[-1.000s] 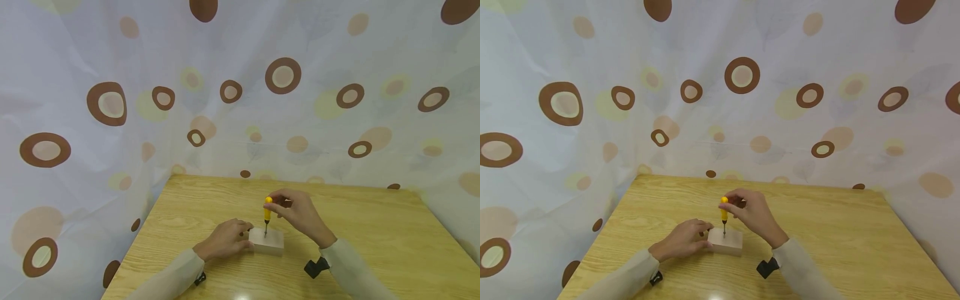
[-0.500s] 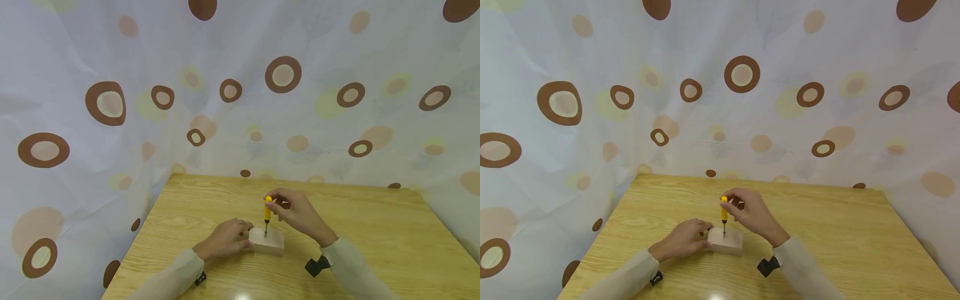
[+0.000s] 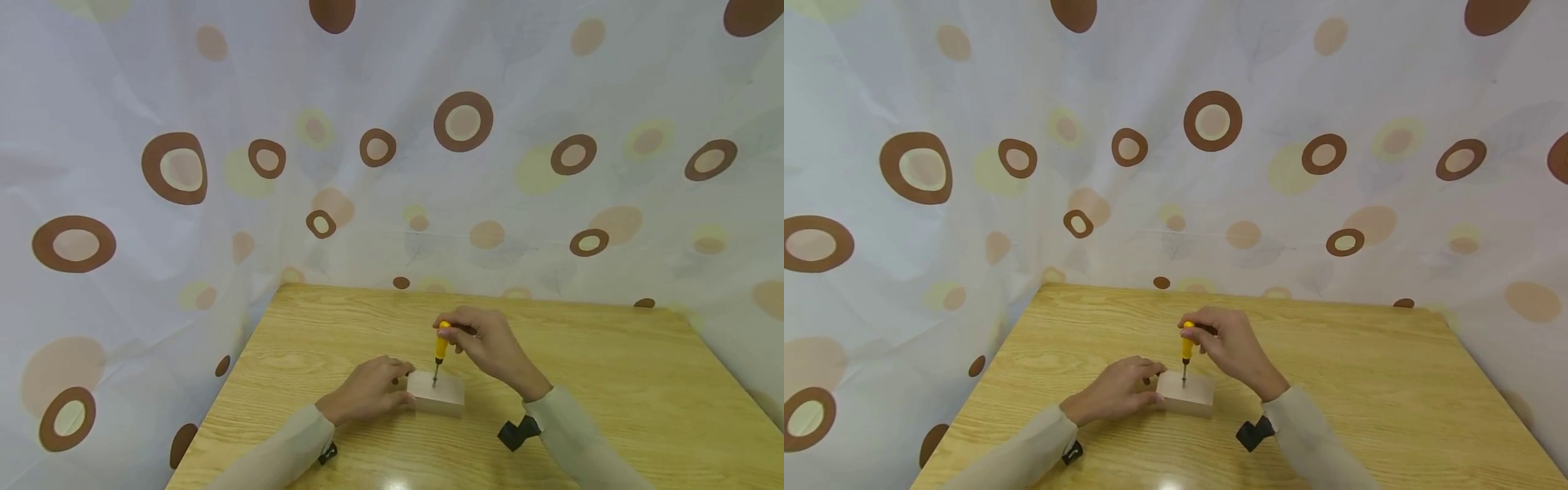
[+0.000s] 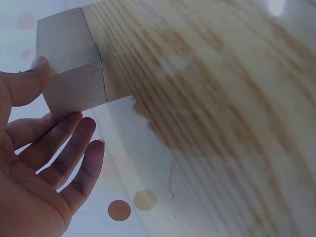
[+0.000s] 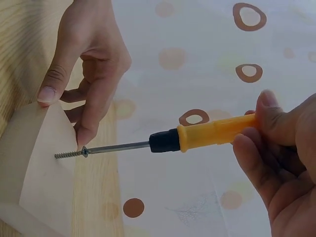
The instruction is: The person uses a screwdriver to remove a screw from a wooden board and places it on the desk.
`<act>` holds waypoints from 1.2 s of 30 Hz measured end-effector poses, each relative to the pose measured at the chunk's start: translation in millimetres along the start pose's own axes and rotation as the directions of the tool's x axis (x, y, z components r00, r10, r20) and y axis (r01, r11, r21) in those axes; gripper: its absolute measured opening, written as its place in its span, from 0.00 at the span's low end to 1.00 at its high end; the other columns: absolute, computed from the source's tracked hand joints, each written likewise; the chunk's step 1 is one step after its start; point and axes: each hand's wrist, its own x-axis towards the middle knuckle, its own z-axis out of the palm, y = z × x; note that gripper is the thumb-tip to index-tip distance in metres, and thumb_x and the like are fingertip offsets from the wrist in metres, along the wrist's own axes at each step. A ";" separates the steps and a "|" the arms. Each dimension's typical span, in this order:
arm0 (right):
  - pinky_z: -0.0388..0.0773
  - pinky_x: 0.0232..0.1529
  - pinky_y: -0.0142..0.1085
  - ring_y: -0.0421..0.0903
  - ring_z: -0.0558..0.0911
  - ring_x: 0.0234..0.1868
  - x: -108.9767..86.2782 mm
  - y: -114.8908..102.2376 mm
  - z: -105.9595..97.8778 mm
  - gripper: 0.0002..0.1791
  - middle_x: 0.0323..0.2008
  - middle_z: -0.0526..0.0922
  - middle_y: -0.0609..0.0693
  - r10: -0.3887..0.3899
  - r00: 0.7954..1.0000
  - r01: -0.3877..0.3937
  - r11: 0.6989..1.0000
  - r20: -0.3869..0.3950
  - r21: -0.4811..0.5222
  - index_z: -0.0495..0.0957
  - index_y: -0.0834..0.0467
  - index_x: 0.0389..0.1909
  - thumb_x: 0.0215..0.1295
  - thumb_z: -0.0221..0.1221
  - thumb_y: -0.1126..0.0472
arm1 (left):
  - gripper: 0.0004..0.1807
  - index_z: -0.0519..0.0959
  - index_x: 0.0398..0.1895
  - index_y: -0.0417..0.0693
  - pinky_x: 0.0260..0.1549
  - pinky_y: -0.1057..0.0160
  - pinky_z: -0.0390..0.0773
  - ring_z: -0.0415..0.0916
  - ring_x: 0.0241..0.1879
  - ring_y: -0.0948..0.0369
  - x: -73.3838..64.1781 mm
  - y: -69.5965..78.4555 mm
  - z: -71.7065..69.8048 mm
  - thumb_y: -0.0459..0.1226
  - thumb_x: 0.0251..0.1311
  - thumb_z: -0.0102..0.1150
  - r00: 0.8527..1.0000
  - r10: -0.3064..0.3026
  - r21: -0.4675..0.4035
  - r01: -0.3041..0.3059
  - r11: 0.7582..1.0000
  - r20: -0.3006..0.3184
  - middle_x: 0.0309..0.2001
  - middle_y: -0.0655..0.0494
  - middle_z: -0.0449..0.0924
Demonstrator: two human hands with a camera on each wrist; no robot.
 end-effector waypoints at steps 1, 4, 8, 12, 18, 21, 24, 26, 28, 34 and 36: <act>0.77 0.24 0.34 0.42 0.77 0.22 0.5 0.1 -0.4 0.07 0.31 0.82 0.44 -0.002 1.000 0.002 1.000 0.007 -0.008 0.81 0.47 0.43 0.68 0.57 0.56 | 0.30 0.75 0.60 0.52 0.35 0.69 0.76 0.76 0.41 0.67 0.2 -0.3 0.0 0.59 0.61 0.54 1.000 0.001 0.000 -0.001 1.000 -0.002 0.52 0.60 0.78; 0.77 0.24 0.33 0.41 0.77 0.22 1.5 -1.0 0.3 0.08 0.31 0.82 0.44 0.033 0.999 -0.033 0.999 0.013 -0.017 0.80 0.46 0.46 0.69 0.56 0.54 | 0.29 0.75 0.59 0.52 0.35 0.70 0.75 0.76 0.40 0.67 0.6 -1.4 0.9 0.59 0.61 0.54 1.000 0.018 -0.001 -0.018 1.000 -0.016 0.52 0.60 0.79; 0.79 0.26 0.34 0.39 0.80 0.24 0.1 -2.8 3.2 0.10 0.33 0.83 0.43 0.156 0.987 -0.156 0.988 -0.031 0.007 0.80 0.44 0.47 0.67 0.58 0.50 | 0.30 0.76 0.59 0.51 0.35 0.71 0.75 0.76 0.40 0.67 0.4 -1.9 2.1 0.59 0.61 0.54 0.999 0.033 -0.008 -0.033 0.999 -0.029 0.51 0.60 0.79; 0.79 0.25 0.35 0.41 0.80 0.24 -3.0 -2.8 3.2 0.10 0.32 0.84 0.42 0.206 0.975 -0.203 0.978 -0.089 0.038 0.81 0.44 0.45 0.64 0.61 0.49 | 0.31 0.75 0.59 0.51 0.34 0.70 0.75 0.75 0.39 0.68 -0.2 -1.2 2.3 0.60 0.61 0.53 0.999 0.026 -0.021 -0.027 0.999 -0.023 0.51 0.59 0.79; 0.79 0.24 0.36 0.43 0.78 0.22 -1.4 -1.2 -3.3 0.09 0.34 0.83 0.45 0.091 0.996 -0.092 0.991 0.018 0.094 0.81 0.46 0.46 0.67 0.58 0.57 | 0.31 0.75 0.59 0.51 0.35 0.70 0.75 0.75 0.40 0.68 0.3 -0.3 0.7 0.60 0.61 0.54 1.000 0.012 -0.002 -0.013 1.000 -0.016 0.52 0.60 0.79; 0.79 0.24 0.37 0.45 0.78 0.21 -0.9 -2.6 -3.8 0.08 0.33 0.82 0.46 0.122 0.991 -0.128 0.985 0.057 0.114 0.80 0.45 0.45 0.67 0.58 0.54 | 0.30 0.76 0.59 0.51 0.35 0.70 0.75 0.75 0.39 0.68 0.7 0.8 -0.4 0.59 0.61 0.55 1.000 0.014 -0.004 -0.014 1.000 -0.017 0.51 0.59 0.79; 0.80 0.25 0.39 0.46 0.79 0.21 -0.9 -7.4 -0.7 0.09 0.32 0.82 0.47 0.189 0.981 -0.192 0.976 0.033 0.107 0.79 0.46 0.44 0.65 0.60 0.52 | 0.29 0.76 0.58 0.50 0.35 0.70 0.76 0.76 0.39 0.68 0.9 1.5 -0.8 0.58 0.61 0.55 1.000 0.019 -0.019 -0.019 1.000 -0.019 0.51 0.58 0.80; 0.80 0.25 0.41 0.46 0.80 0.21 -0.9 -13.6 2.1 0.09 0.32 0.83 0.48 0.226 0.974 -0.224 0.968 -0.003 0.112 0.79 0.49 0.42 0.63 0.62 0.53 | 0.29 0.76 0.59 0.50 0.35 0.70 0.76 0.76 0.39 0.67 0.5 1.6 -0.1 0.58 0.61 0.55 1.000 0.018 -0.025 -0.019 1.000 -0.018 0.51 0.58 0.80; 0.80 0.25 0.41 0.47 0.80 0.22 -0.9 -21.2 3.2 0.08 0.33 0.83 0.50 0.239 0.970 -0.234 0.965 -0.035 0.121 0.79 0.51 0.41 0.62 0.63 0.57 | 0.30 0.76 0.59 0.50 0.35 0.70 0.76 0.76 0.39 0.67 -0.2 1.3 0.6 0.59 0.61 0.54 1.000 0.014 -0.026 -0.014 1.000 -0.015 0.52 0.58 0.79; 0.79 0.23 0.36 0.46 0.79 0.21 0.4 -35.0 -2.0 0.07 0.31 0.83 0.53 0.123 0.992 -0.120 0.985 -0.016 0.121 0.81 0.54 0.40 0.63 0.61 0.66 | 0.31 0.75 0.59 0.51 0.35 0.70 0.76 0.76 0.40 0.67 -0.1 -0.7 1.3 0.60 0.61 0.53 1.000 0.017 -0.017 -0.017 1.000 -0.015 0.52 0.59 0.79; 0.79 0.23 0.37 0.48 0.78 0.21 1.0 -33.7 -4.5 0.08 0.32 0.83 0.52 0.054 0.998 -0.056 0.990 0.015 0.128 0.82 0.54 0.41 0.64 0.60 0.68 | 0.30 0.75 0.59 0.50 0.35 0.70 0.76 0.76 0.40 0.67 0.0 -1.2 0.6 0.59 0.61 0.53 1.000 0.023 -0.018 -0.024 1.000 -0.017 0.52 0.59 0.79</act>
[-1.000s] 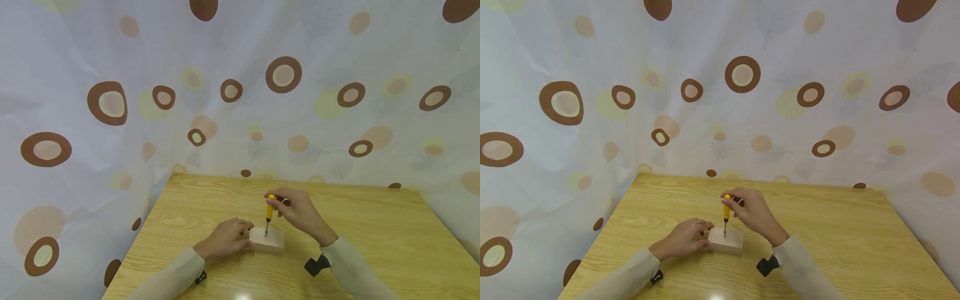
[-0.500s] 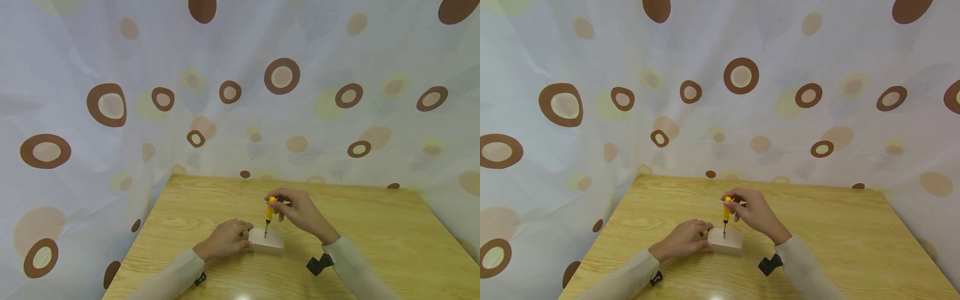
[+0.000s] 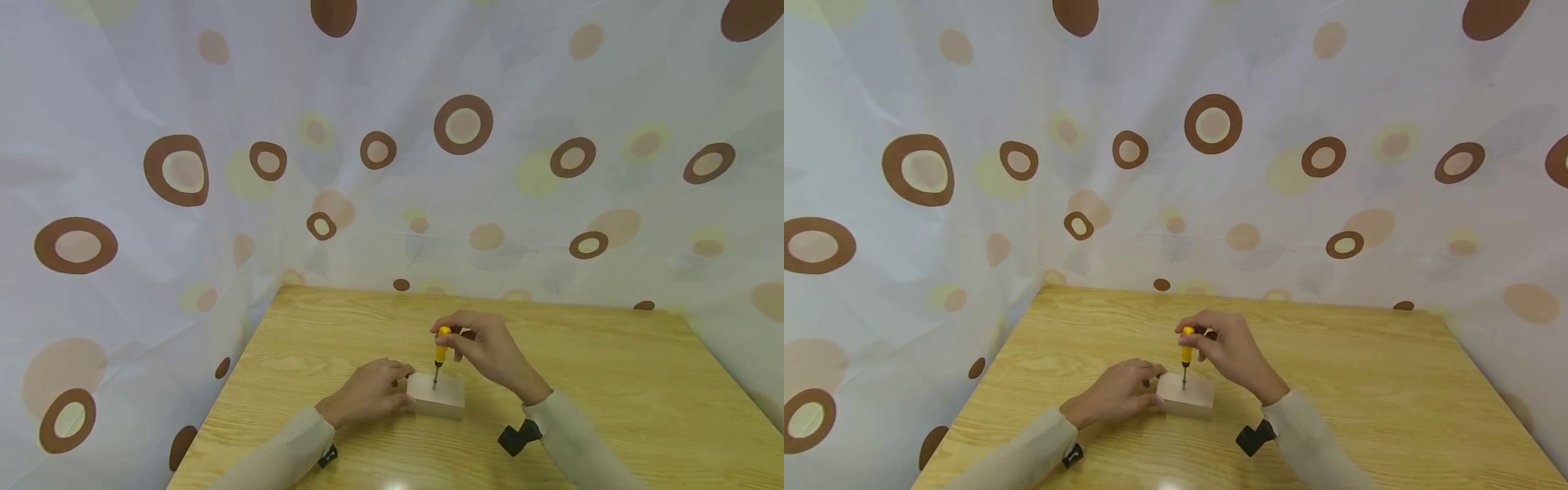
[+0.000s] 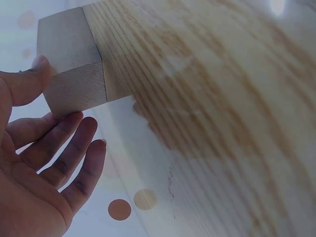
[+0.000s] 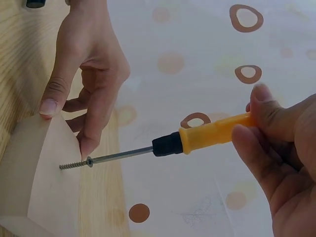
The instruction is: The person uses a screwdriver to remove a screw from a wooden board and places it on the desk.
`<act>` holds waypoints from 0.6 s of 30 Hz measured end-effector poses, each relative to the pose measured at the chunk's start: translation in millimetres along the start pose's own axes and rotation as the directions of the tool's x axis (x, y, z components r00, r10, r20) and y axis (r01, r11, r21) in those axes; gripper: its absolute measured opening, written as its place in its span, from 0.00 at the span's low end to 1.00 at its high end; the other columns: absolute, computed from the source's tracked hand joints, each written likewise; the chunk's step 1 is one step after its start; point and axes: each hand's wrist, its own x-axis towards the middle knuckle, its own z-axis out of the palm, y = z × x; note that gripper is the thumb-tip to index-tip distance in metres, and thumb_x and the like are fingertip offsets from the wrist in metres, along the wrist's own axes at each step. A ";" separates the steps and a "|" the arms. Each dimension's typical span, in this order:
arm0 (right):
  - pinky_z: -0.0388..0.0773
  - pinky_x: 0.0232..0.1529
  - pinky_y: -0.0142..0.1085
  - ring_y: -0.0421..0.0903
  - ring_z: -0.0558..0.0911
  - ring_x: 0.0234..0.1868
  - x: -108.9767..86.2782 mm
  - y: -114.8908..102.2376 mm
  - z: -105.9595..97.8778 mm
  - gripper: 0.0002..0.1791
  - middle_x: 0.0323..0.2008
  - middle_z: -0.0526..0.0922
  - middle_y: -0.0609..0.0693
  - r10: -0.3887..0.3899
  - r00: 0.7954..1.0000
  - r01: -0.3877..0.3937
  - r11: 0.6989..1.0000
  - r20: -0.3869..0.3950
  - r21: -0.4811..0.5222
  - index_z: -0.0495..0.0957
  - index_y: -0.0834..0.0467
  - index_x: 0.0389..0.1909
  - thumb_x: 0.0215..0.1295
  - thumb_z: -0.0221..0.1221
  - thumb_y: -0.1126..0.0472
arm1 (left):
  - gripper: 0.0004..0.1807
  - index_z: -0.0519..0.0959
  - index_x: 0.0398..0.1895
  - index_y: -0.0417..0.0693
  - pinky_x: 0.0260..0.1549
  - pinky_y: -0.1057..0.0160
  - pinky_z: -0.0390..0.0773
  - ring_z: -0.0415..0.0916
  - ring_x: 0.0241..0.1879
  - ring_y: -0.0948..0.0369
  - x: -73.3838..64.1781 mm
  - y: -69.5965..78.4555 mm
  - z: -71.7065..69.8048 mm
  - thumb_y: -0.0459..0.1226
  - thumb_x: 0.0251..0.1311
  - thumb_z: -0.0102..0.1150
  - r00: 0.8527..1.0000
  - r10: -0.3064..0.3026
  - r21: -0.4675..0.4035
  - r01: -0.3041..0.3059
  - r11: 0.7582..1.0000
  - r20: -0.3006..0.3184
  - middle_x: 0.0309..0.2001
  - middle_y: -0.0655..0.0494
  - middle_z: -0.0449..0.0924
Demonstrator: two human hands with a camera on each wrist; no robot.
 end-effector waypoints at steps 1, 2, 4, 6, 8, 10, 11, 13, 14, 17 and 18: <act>0.78 0.23 0.37 0.49 0.78 0.21 0.3 1.7 -1.1 0.09 0.33 0.83 0.52 -0.031 0.999 0.031 1.000 0.019 0.004 0.82 0.55 0.42 0.64 0.59 0.68 | 0.30 0.75 0.59 0.50 0.35 0.70 0.76 0.76 0.40 0.67 0.1 0.0 -0.4 0.59 0.61 0.54 1.000 0.003 -0.003 -0.003 1.000 -0.001 0.52 0.59 0.79; 0.78 0.22 0.37 0.49 0.78 0.21 0.5 3.7 -2.1 0.10 0.34 0.83 0.51 -0.052 0.998 0.052 0.999 0.037 0.010 0.82 0.54 0.43 0.64 0.58 0.69 | 0.30 0.75 0.59 0.50 0.35 0.70 0.76 0.76 0.40 0.67 0.1 0.1 -0.8 0.58 0.61 0.54 1.000 0.005 -0.008 -0.005 1.000 0.000 0.52 0.59 0.79; 0.78 0.22 0.37 0.48 0.78 0.22 0.7 10.5 -3.2 0.12 0.36 0.84 0.48 -0.061 0.996 0.060 0.998 0.062 0.019 0.82 0.52 0.46 0.66 0.57 0.68 | 0.30 0.75 0.59 0.50 0.36 0.70 0.76 0.77 0.39 0.67 0.4 0.6 -2.0 0.58 0.62 0.54 1.000 0.012 -0.013 -0.012 1.000 0.002 0.52 0.58 0.79; 0.78 0.22 0.36 0.45 0.78 0.22 0.7 18.0 -3.5 0.13 0.39 0.84 0.44 -0.022 0.997 0.022 1.000 0.072 0.010 0.80 0.48 0.49 0.67 0.57 0.63 | 0.30 0.75 0.59 0.49 0.36 0.70 0.76 0.77 0.40 0.68 0.5 1.0 -3.1 0.59 0.62 0.53 1.000 0.017 -0.011 -0.017 1.000 0.005 0.52 0.58 0.79; 0.78 0.23 0.36 0.43 0.79 0.23 1.0 24.2 -2.9 0.13 0.40 0.83 0.42 0.043 0.997 -0.043 0.999 0.063 0.003 0.79 0.45 0.51 0.67 0.58 0.58 | 0.31 0.75 0.59 0.49 0.36 0.70 0.76 0.77 0.39 0.68 0.9 1.5 -3.9 0.59 0.61 0.53 1.000 0.020 -0.014 -0.020 1.000 0.005 0.51 0.58 0.79; 0.79 0.24 0.37 0.43 0.80 0.26 1.1 28.4 -1.5 0.13 0.40 0.83 0.43 0.106 0.994 -0.106 0.994 0.032 -0.008 0.78 0.43 0.51 0.67 0.58 0.53 | 0.31 0.75 0.59 0.49 0.36 0.70 0.76 0.77 0.40 0.67 0.3 2.4 -4.1 0.59 0.61 0.53 1.000 0.015 -0.010 -0.015 1.000 0.003 0.51 0.58 0.79; 0.79 0.24 0.37 0.43 0.80 0.27 1.0 29.0 -0.9 0.13 0.39 0.83 0.43 0.135 0.991 -0.134 0.991 0.011 -0.013 0.77 0.43 0.50 0.66 0.59 0.52 | 0.31 0.75 0.59 0.49 0.36 0.70 0.76 0.77 0.40 0.67 0.0 2.8 -3.9 0.59 0.61 0.53 1.000 0.012 -0.008 -0.012 1.000 0.003 0.51 0.57 0.79; 0.80 0.25 0.38 0.43 0.80 0.29 0.1 30.1 0.0 0.11 0.38 0.82 0.44 0.153 0.988 -0.153 0.988 -0.031 -0.016 0.77 0.44 0.48 0.66 0.59 0.51 | 0.31 0.75 0.59 0.49 0.36 0.70 0.76 0.77 0.40 0.66 -0.7 3.8 -3.9 0.59 0.61 0.53 1.000 0.002 -0.004 -0.002 1.000 0.005 0.52 0.57 0.79; 0.80 0.25 0.37 0.43 0.79 0.28 -0.2 30.5 0.0 0.10 0.37 0.81 0.45 0.144 0.988 -0.146 0.989 -0.048 -0.025 0.78 0.44 0.47 0.66 0.59 0.52 | 0.31 0.75 0.59 0.49 0.35 0.70 0.76 0.77 0.40 0.66 -1.1 4.4 -4.1 0.59 0.61 0.54 1.000 -0.004 0.000 0.004 1.000 0.007 0.52 0.57 0.79; 0.80 0.26 0.36 0.42 0.79 0.26 -0.4 31.9 -1.5 0.09 0.37 0.81 0.44 0.069 0.997 -0.070 0.997 -0.038 -0.028 0.79 0.46 0.46 0.66 0.59 0.55 | 0.31 0.75 0.60 0.50 0.35 0.70 0.76 0.77 0.40 0.66 -1.2 4.4 -4.3 0.59 0.61 0.54 1.000 -0.007 0.004 0.007 1.000 0.011 0.52 0.57 0.79; 0.79 0.26 0.36 0.42 0.79 0.25 0.0 32.0 -2.1 0.09 0.38 0.81 0.45 0.036 0.999 -0.036 0.999 -0.018 -0.020 0.80 0.48 0.46 0.66 0.59 0.57 | 0.31 0.75 0.59 0.50 0.35 0.70 0.76 0.77 0.40 0.66 -1.2 4.3 -4.7 0.59 0.61 0.54 1.000 -0.008 0.004 0.008 1.000 0.012 0.52 0.58 0.79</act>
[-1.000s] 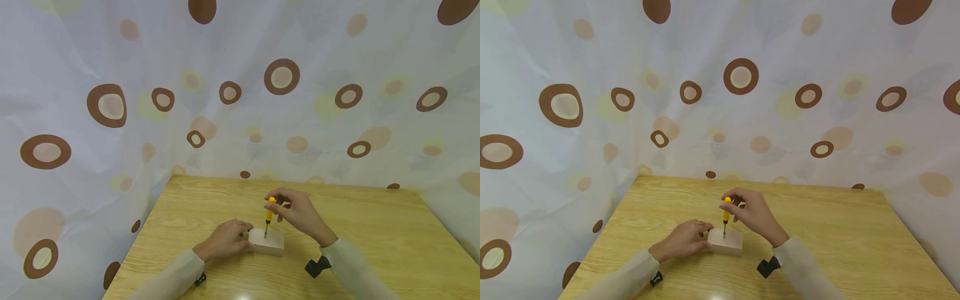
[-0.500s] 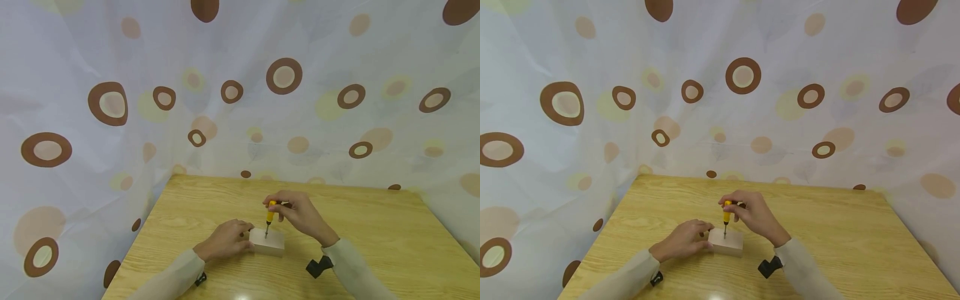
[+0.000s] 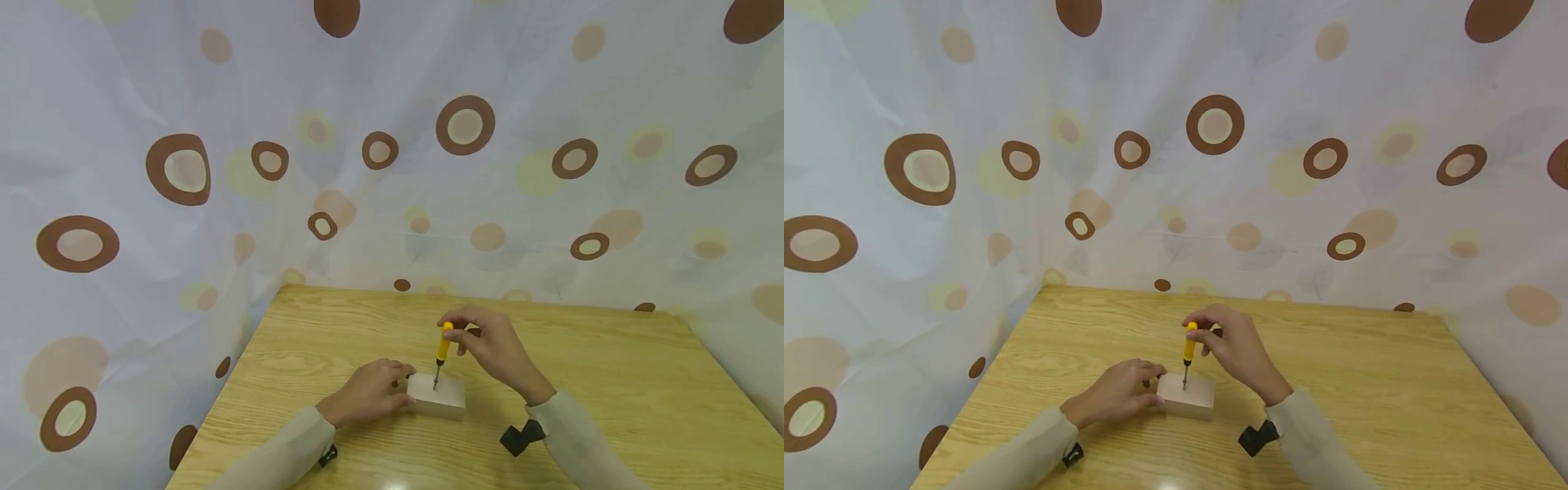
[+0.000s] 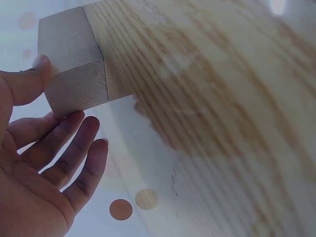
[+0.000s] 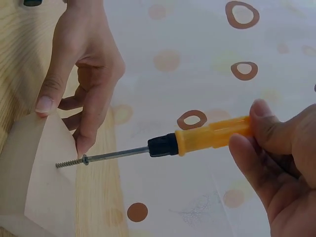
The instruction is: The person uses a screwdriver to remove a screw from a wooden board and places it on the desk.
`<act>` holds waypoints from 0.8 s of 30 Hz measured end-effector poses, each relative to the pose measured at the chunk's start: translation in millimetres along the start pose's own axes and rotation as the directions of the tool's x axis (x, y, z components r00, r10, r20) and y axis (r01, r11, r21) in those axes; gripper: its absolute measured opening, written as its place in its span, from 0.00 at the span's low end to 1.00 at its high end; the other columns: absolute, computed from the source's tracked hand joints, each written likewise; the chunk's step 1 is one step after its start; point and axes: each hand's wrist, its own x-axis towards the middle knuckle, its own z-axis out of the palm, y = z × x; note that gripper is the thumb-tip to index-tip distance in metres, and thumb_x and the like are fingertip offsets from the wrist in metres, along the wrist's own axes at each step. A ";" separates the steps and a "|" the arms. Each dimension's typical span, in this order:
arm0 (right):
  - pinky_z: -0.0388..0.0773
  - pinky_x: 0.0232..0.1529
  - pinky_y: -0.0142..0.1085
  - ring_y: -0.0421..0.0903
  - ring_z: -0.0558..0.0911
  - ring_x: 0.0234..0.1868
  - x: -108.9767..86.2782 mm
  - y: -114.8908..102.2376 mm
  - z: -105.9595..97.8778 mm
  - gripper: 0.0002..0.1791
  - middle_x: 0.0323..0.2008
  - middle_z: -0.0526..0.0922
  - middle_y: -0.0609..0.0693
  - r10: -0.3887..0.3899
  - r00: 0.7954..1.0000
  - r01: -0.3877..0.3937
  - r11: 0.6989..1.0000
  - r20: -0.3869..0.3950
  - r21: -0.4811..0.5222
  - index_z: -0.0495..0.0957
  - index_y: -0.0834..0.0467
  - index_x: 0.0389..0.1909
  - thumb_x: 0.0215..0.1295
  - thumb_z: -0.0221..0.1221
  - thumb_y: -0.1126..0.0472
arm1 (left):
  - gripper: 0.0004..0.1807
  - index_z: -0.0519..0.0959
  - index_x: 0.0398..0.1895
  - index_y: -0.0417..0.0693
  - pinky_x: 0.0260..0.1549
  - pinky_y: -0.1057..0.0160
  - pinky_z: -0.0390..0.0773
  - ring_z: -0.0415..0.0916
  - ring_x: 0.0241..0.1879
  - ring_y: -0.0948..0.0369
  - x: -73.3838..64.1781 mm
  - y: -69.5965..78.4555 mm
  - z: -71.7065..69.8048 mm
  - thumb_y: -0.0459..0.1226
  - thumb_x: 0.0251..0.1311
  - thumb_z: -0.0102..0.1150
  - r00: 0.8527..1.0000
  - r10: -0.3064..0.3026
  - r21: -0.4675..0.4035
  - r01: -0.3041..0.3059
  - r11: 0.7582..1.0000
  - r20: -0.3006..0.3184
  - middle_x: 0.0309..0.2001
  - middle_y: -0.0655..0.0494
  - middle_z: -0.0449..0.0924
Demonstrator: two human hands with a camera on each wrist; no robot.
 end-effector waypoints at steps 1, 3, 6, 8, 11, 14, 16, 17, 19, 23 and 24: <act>0.79 0.25 0.36 0.43 0.79 0.25 0.5 -0.5 -0.4 0.09 0.39 0.81 0.46 -0.028 0.999 0.028 1.000 0.023 0.013 0.80 0.48 0.46 0.66 0.59 0.58 | 0.31 0.75 0.59 0.50 0.35 0.70 0.76 0.77 0.40 0.66 0.2 0.0 -0.4 0.59 0.61 0.54 1.000 0.002 -0.003 -0.002 1.000 -0.002 0.51 0.58 0.79; 0.80 0.25 0.37 0.43 0.79 0.25 1.8 -1.7 -0.4 0.10 0.40 0.81 0.47 -0.054 0.996 0.051 0.998 0.067 0.040 0.80 0.49 0.47 0.67 0.57 0.60 | 0.30 0.76 0.59 0.49 0.35 0.70 0.76 0.77 0.39 0.67 0.6 -0.3 -0.8 0.58 0.61 0.54 1.000 0.006 -0.007 -0.006 1.000 -0.005 0.51 0.58 0.80; 0.79 0.24 0.38 0.44 0.79 0.25 2.2 -4.5 1.7 0.09 0.40 0.80 0.46 -0.012 0.997 0.008 0.999 0.073 0.046 0.79 0.47 0.47 0.67 0.57 0.57 | 0.30 0.76 0.58 0.49 0.35 0.70 0.76 0.78 0.39 0.67 0.8 -0.4 -1.2 0.59 0.61 0.53 1.000 0.007 -0.014 -0.008 1.000 -0.004 0.50 0.57 0.80; 0.80 0.25 0.38 0.44 0.79 0.26 1.7 -5.9 3.8 0.09 0.38 0.80 0.45 0.051 0.998 -0.052 0.998 0.030 0.025 0.79 0.46 0.46 0.65 0.59 0.53 | 0.31 0.76 0.58 0.49 0.35 0.70 0.76 0.78 0.39 0.67 1.0 -0.2 -0.9 0.59 0.61 0.53 1.000 0.012 -0.016 -0.012 1.000 -0.003 0.50 0.57 0.80; 0.80 0.25 0.39 0.44 0.80 0.26 0.3 -6.3 6.5 0.11 0.34 0.82 0.43 0.130 0.990 -0.130 0.991 -0.060 -0.002 0.79 0.45 0.43 0.61 0.63 0.48 | 0.31 0.76 0.58 0.48 0.35 0.70 0.76 0.78 0.39 0.66 0.8 0.1 0.2 0.59 0.61 0.52 1.000 0.018 -0.012 -0.018 1.000 -0.006 0.50 0.57 0.80; 0.80 0.25 0.38 0.43 0.81 0.24 -1.5 -5.0 6.6 0.11 0.32 0.83 0.41 0.144 0.983 -0.147 0.989 -0.116 -0.021 0.80 0.45 0.40 0.59 0.64 0.48 | 0.31 0.76 0.58 0.49 0.35 0.71 0.76 0.78 0.39 0.66 0.2 0.6 0.8 0.59 0.61 0.53 1.000 0.015 -0.003 -0.015 1.000 -0.007 0.51 0.57 0.80; 0.80 0.25 0.38 0.43 0.80 0.23 -2.4 -4.1 4.8 0.09 0.33 0.83 0.41 0.115 0.987 -0.119 0.993 -0.110 -0.026 0.81 0.45 0.41 0.61 0.63 0.49 | 0.31 0.76 0.59 0.49 0.35 0.71 0.76 0.78 0.39 0.67 0.3 0.4 1.1 0.59 0.61 0.54 1.000 0.011 -0.005 -0.011 1.000 -0.007 0.51 0.57 0.80; 0.80 0.25 0.37 0.43 0.80 0.22 -2.6 -3.7 3.5 0.09 0.33 0.83 0.41 0.094 0.991 -0.097 0.995 -0.097 -0.027 0.81 0.45 0.42 0.62 0.63 0.51 | 0.31 0.76 0.59 0.49 0.34 0.71 0.76 0.77 0.39 0.67 0.4 0.1 1.0 0.59 0.61 0.54 1.000 0.008 -0.007 -0.008 1.000 -0.007 0.51 0.57 0.80; 0.80 0.25 0.38 0.44 0.79 0.22 -2.0 -3.5 1.1 0.09 0.35 0.83 0.42 0.048 0.998 -0.049 0.999 -0.050 -0.011 0.81 0.46 0.44 0.64 0.61 0.54 | 0.30 0.76 0.59 0.49 0.34 0.71 0.76 0.77 0.39 0.67 0.9 -0.9 1.2 0.58 0.61 0.55 1.000 0.005 -0.012 -0.005 1.000 -0.004 0.51 0.58 0.79; 0.79 0.24 0.37 0.46 0.79 0.21 -0.4 -3.9 -1.5 0.10 0.37 0.83 0.44 0.040 0.999 -0.041 0.999 0.018 0.002 0.80 0.44 0.47 0.66 0.59 0.54 | 0.30 0.76 0.59 0.51 0.35 0.70 0.76 0.77 0.39 0.68 2.1 -3.2 2.0 0.59 0.61 0.54 1.000 0.006 -0.018 -0.006 1.000 -0.001 0.50 0.59 0.79; 0.79 0.24 0.38 0.46 0.79 0.21 -0.3 -4.3 -1.1 0.10 0.37 0.83 0.44 0.054 0.998 -0.055 0.999 0.022 0.003 0.80 0.44 0.47 0.66 0.59 0.53 | 0.30 0.75 0.59 0.51 0.35 0.70 0.76 0.77 0.39 0.68 2.1 -3.5 2.2 0.59 0.61 0.53 1.000 0.006 -0.019 -0.006 1.000 0.003 0.50 0.59 0.79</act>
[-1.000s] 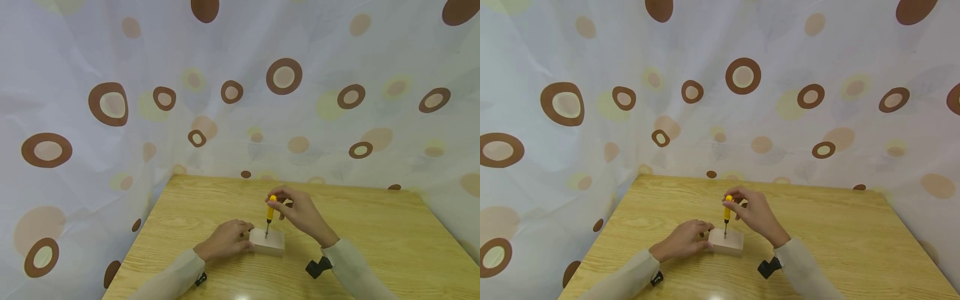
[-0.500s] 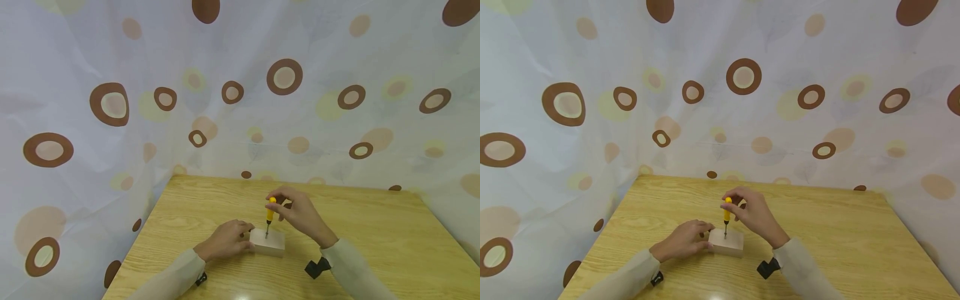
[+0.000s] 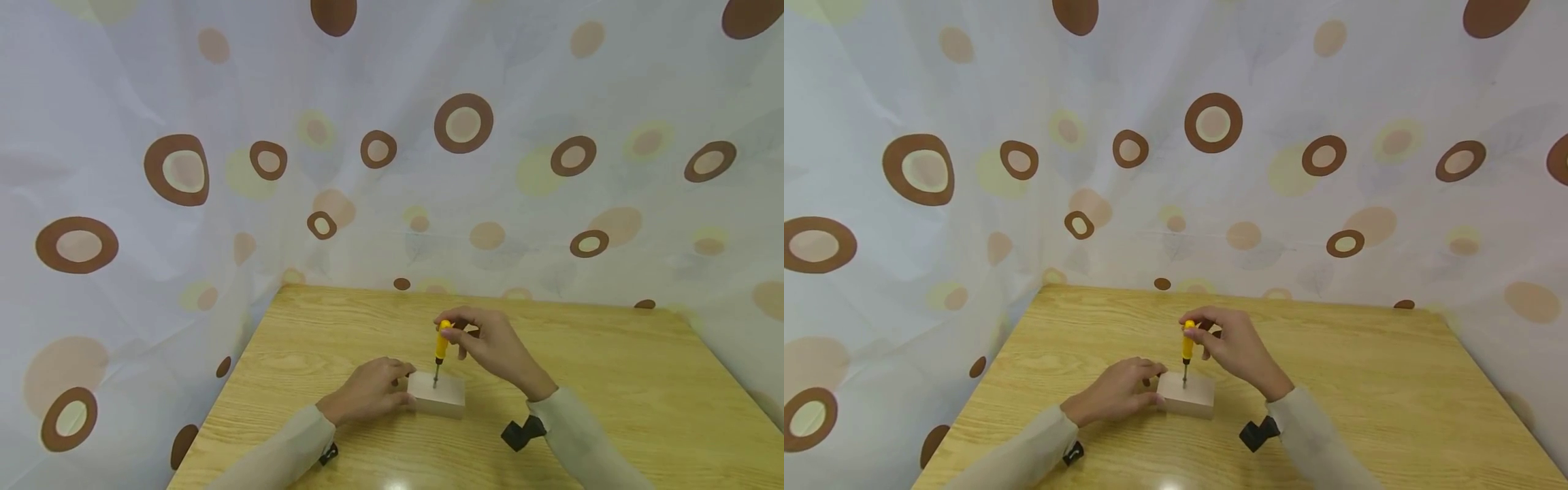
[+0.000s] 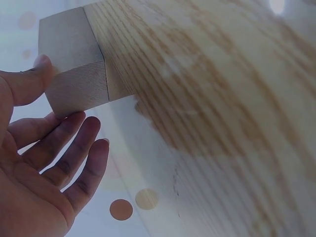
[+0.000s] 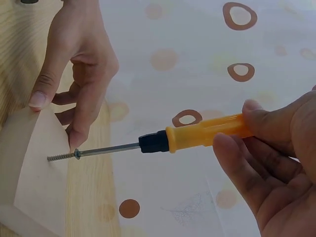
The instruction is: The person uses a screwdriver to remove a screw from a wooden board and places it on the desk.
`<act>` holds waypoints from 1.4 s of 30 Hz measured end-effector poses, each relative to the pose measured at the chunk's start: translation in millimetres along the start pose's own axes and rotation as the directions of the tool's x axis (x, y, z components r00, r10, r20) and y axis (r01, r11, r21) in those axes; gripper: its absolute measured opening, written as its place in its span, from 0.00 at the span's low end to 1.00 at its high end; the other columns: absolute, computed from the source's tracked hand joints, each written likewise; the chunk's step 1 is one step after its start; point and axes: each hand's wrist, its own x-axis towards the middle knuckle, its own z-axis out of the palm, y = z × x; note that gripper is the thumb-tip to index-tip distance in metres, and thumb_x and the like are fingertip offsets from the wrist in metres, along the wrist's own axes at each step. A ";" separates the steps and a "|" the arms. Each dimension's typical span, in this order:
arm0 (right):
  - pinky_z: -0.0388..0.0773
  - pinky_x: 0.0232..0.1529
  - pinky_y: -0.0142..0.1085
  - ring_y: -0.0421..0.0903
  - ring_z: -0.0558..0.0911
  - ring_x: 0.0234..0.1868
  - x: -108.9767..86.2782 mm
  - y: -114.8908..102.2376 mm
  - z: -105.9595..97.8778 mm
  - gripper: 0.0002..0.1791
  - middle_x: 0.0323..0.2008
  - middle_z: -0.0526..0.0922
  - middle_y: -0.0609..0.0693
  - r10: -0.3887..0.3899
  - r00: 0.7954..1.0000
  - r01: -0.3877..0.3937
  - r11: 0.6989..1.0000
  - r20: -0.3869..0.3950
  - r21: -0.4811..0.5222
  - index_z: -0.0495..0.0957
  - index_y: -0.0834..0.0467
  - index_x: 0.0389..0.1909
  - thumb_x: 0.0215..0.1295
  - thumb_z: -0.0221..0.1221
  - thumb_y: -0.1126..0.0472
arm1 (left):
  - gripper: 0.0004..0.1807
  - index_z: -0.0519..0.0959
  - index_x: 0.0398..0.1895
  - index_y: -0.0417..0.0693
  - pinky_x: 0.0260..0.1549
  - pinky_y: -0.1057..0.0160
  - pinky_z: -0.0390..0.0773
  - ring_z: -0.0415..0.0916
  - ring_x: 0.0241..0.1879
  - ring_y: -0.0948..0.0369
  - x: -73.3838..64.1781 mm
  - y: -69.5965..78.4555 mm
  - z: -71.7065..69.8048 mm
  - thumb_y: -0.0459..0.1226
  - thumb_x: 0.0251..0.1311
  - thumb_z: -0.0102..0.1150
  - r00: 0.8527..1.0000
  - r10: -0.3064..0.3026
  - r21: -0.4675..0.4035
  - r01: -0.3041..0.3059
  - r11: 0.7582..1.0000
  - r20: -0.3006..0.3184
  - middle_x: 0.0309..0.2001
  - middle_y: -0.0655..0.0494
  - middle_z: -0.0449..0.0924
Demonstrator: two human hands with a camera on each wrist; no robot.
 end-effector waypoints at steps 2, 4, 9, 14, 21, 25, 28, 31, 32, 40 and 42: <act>0.80 0.24 0.37 0.44 0.80 0.23 -0.1 0.0 1.5 0.10 0.36 0.82 0.44 0.040 0.999 -0.041 0.999 -0.014 -0.010 0.80 0.44 0.46 0.64 0.60 0.51 | 0.30 0.75 0.59 0.52 0.36 0.70 0.76 0.77 0.40 0.69 0.0 -0.7 0.8 0.60 0.61 0.52 1.000 0.000 -0.002 0.000 1.000 0.004 0.50 0.60 0.79; 0.81 0.26 0.37 0.43 0.81 0.26 -0.7 0.1 3.8 0.11 0.35 0.83 0.43 0.082 0.996 -0.082 0.997 -0.045 -0.004 0.79 0.45 0.45 0.62 0.62 0.50 | 0.30 0.75 0.59 0.52 0.36 0.70 0.76 0.76 0.40 0.68 -0.3 -0.9 1.5 0.60 0.61 0.52 1.000 -0.005 -0.004 0.005 1.000 0.005 0.50 0.60 0.79; 0.80 0.26 0.38 0.47 0.82 0.24 -2.1 -4.8 8.5 0.10 0.31 0.84 0.47 0.153 0.980 -0.154 0.988 -0.127 -0.001 0.80 0.50 0.39 0.59 0.66 0.53 | 0.30 0.75 0.59 0.52 0.35 0.70 0.76 0.76 0.39 0.68 -0.8 -0.6 2.2 0.60 0.60 0.54 1.000 -0.018 0.001 0.018 1.000 -0.004 0.52 0.60 0.78; 0.80 0.25 0.39 0.47 0.81 0.23 -3.2 -10.2 8.4 0.07 0.28 0.84 0.50 0.131 0.980 -0.135 0.991 -0.148 -0.015 0.80 0.52 0.37 0.61 0.65 0.55 | 0.30 0.75 0.59 0.52 0.34 0.70 0.75 0.76 0.39 0.68 0.0 -1.0 2.7 0.59 0.60 0.54 1.000 -0.014 0.006 0.014 1.000 -0.007 0.52 0.60 0.78; 0.78 0.23 0.36 0.42 0.78 0.21 -1.3 -0.2 0.4 0.10 0.35 0.84 0.42 -0.035 0.999 0.034 0.997 -0.023 -0.064 0.81 0.44 0.46 0.66 0.59 0.56 | 0.32 0.75 0.59 0.50 0.34 0.70 0.76 0.76 0.39 0.68 0.2 2.3 -0.7 0.60 0.60 0.54 1.000 -0.010 0.025 0.010 1.000 -0.004 0.51 0.60 0.79; 0.78 0.22 0.36 0.42 0.78 0.20 -0.6 1.0 -0.4 0.11 0.35 0.83 0.43 -0.011 1.000 0.012 0.999 0.014 -0.042 0.80 0.43 0.49 0.67 0.58 0.53 | 0.31 0.76 0.58 0.50 0.33 0.70 0.75 0.76 0.38 0.68 -0.1 3.8 -2.1 0.60 0.59 0.55 1.000 -0.008 0.019 0.008 1.000 -0.006 0.49 0.60 0.80; 0.80 0.24 0.37 0.44 0.80 0.22 -1.9 0.9 2.5 0.13 0.34 0.82 0.44 0.044 0.999 -0.044 0.999 -0.017 -0.021 0.79 0.45 0.49 0.64 0.60 0.50 | 0.31 0.76 0.58 0.50 0.33 0.71 0.75 0.76 0.39 0.68 -0.3 3.6 -2.0 0.59 0.60 0.55 1.000 -0.007 0.005 0.007 1.000 -0.004 0.49 0.60 0.80; 0.80 0.25 0.37 0.45 0.81 0.24 -3.5 0.9 6.0 0.14 0.32 0.82 0.44 0.086 0.994 -0.087 0.996 -0.074 -0.007 0.78 0.46 0.44 0.60 0.64 0.48 | 0.31 0.76 0.58 0.50 0.34 0.71 0.76 0.76 0.38 0.68 -0.4 3.6 -1.5 0.59 0.60 0.55 1.000 -0.014 0.001 0.014 1.000 0.003 0.50 0.59 0.80; 0.80 0.25 0.37 0.46 0.81 0.24 -4.0 0.4 6.8 0.13 0.31 0.82 0.44 0.090 0.992 -0.091 0.996 -0.089 -0.007 0.78 0.46 0.43 0.59 0.65 0.48 | 0.31 0.76 0.58 0.50 0.34 0.70 0.76 0.77 0.38 0.68 -0.3 3.5 -1.0 0.59 0.60 0.55 1.000 -0.019 0.002 0.019 1.000 0.007 0.50 0.59 0.79; 0.78 0.29 0.39 0.42 0.78 0.27 -2.7 -32.5 -2.5 0.06 0.35 0.83 0.49 -0.003 0.999 0.004 1.000 0.044 -0.017 0.81 0.57 0.42 0.65 0.59 0.65 | 0.31 0.75 0.59 0.51 0.34 0.71 0.75 0.76 0.39 0.69 -0.1 2.4 0.1 0.60 0.60 0.55 1.000 -0.025 0.013 0.025 1.000 0.009 0.51 0.60 0.79; 0.78 0.29 0.38 0.41 0.78 0.26 -1.9 -31.3 -3.4 0.09 0.36 0.83 0.49 0.001 0.999 0.000 0.999 0.053 -0.032 0.81 0.54 0.45 0.66 0.58 0.65 | 0.30 0.76 0.59 0.51 0.34 0.71 0.76 0.76 0.38 0.69 0.0 1.6 0.3 0.59 0.60 0.55 1.000 -0.015 0.007 0.015 1.000 0.000 0.50 0.60 0.79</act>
